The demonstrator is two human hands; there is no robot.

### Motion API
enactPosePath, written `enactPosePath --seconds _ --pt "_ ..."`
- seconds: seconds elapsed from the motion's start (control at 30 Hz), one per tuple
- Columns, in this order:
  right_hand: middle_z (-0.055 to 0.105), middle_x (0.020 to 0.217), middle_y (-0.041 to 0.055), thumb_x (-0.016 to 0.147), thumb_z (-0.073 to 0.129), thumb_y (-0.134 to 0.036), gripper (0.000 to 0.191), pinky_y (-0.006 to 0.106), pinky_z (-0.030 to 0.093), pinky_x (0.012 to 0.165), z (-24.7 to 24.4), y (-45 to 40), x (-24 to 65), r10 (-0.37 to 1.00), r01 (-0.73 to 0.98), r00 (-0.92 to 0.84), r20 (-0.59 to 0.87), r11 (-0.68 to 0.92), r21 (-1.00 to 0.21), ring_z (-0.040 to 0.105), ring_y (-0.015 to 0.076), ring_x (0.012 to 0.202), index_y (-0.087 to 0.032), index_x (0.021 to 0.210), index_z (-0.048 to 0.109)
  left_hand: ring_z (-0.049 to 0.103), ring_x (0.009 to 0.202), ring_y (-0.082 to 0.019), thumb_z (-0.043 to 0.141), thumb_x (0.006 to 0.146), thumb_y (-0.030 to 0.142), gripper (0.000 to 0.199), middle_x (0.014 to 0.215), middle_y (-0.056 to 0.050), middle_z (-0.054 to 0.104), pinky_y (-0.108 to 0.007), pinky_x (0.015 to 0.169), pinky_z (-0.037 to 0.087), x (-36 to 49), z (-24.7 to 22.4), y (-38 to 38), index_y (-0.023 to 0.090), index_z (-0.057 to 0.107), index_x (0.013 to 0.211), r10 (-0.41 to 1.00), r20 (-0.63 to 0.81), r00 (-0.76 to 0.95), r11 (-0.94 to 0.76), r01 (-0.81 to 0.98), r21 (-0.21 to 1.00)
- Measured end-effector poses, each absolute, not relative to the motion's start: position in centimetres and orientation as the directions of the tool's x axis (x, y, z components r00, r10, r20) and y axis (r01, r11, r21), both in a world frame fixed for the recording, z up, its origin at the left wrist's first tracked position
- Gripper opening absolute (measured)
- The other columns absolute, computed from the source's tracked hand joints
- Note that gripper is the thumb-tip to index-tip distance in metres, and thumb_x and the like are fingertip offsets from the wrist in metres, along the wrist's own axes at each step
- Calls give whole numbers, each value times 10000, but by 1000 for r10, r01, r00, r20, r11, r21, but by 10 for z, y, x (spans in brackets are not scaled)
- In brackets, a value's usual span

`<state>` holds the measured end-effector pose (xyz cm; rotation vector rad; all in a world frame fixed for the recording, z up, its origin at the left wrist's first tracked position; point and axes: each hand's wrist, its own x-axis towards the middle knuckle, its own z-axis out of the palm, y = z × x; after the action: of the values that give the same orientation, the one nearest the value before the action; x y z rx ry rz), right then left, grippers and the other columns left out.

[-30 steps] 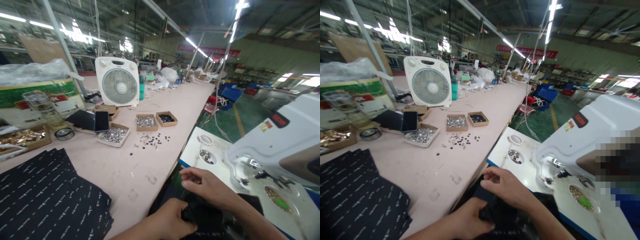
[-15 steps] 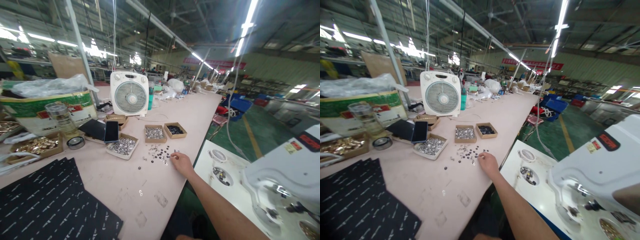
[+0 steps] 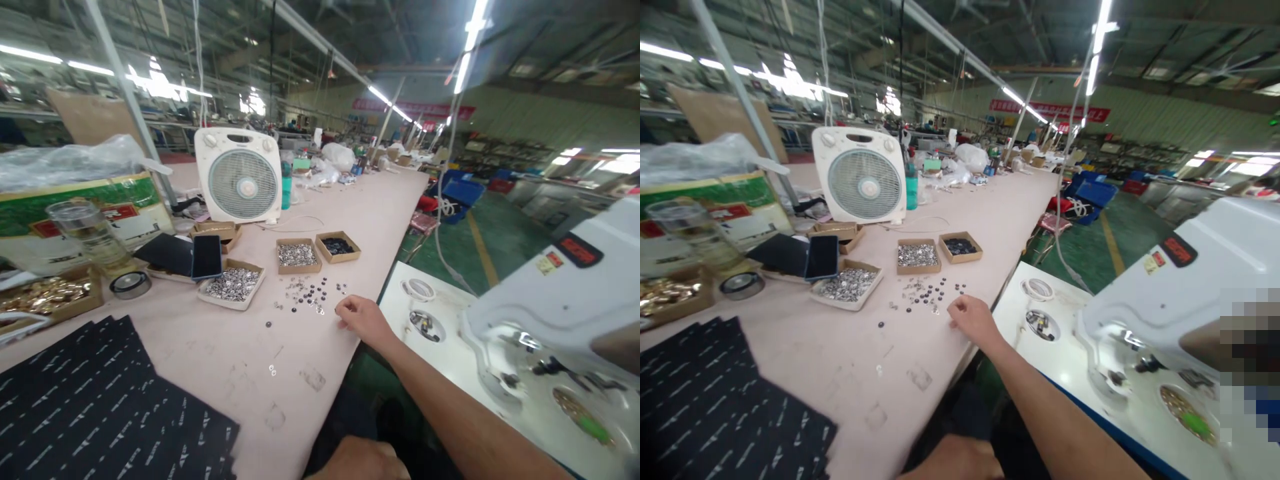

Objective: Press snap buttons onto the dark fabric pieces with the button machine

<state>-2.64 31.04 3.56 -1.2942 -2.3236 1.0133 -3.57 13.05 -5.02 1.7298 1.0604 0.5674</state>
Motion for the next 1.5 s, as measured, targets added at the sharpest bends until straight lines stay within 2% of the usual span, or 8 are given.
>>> enactPosePath --seconds 0.1,0.2,0.37,0.5,0.73,0.97,1.23,1.5 --pt "740 691 23 846 593 -334 164 244 505 620 35 267 30 813 562 -547 -200 179 -808 712 175 671 -185 822 659 636 800 -206 667 749 240 72 848 -33 658 -296 637 423 -39 -43 119 207 626 798 864 -19 503 -287 522 803" --pt "716 651 11 769 691 -348 173 238 482 578 21 211 92 823 458 -475 -311 -70 -886 666 157 609 -183 772 643 636 876 -190 608 786 194 129 938 -20 685 -286 714 439 -44 -27 104 209 614 914 853 102 512 -423 563 710" --pt "632 628 -39 711 766 -364 237 232 446 543 -4 126 160 838 250 -342 -426 -356 -900 571 118 560 -183 803 644 586 901 -199 598 851 180 152 958 -15 660 -331 740 420 -36 -10 85 212 575 998 767 106 633 -584 620 524" --pt "657 702 -22 717 778 -366 268 227 457 544 -6 81 186 844 158 -273 -461 -434 -887 592 129 623 -185 863 645 545 871 -197 550 926 197 100 957 -18 640 -355 722 389 -20 -2 62 197 562 1025 694 148 704 -690 594 413" --pt "735 824 20 749 757 -311 198 275 530 699 -8 35 196 881 144 -261 -395 -370 -918 659 155 727 -193 884 675 521 774 -180 446 976 151 143 862 -46 630 -341 696 385 -14 5 17 145 588 995 677 315 665 -729 548 411" --pt "767 850 9 780 731 -217 144 266 554 702 -14 23 195 918 184 -295 -265 -217 -959 691 152 721 -212 923 709 566 830 -189 432 934 91 186 889 -75 668 -363 789 448 -17 2 -4 130 608 979 708 395 586 -706 575 413" --pt "796 899 -11 818 708 -132 196 239 587 783 -5 16 196 924 244 -370 -94 -1 -970 748 147 792 -234 980 749 582 837 -182 467 933 94 172 892 -73 681 -355 806 460 -17 5 -6 138 623 992 714 402 573 -700 581 416" --pt "801 951 -20 851 670 -86 273 224 585 803 -7 11 198 910 327 -409 65 213 -921 761 141 835 -240 1070 728 579 804 -176 492 926 80 151 866 -61 678 -342 764 446 -15 3 -8 146 622 966 722 422 549 -692 597 406"
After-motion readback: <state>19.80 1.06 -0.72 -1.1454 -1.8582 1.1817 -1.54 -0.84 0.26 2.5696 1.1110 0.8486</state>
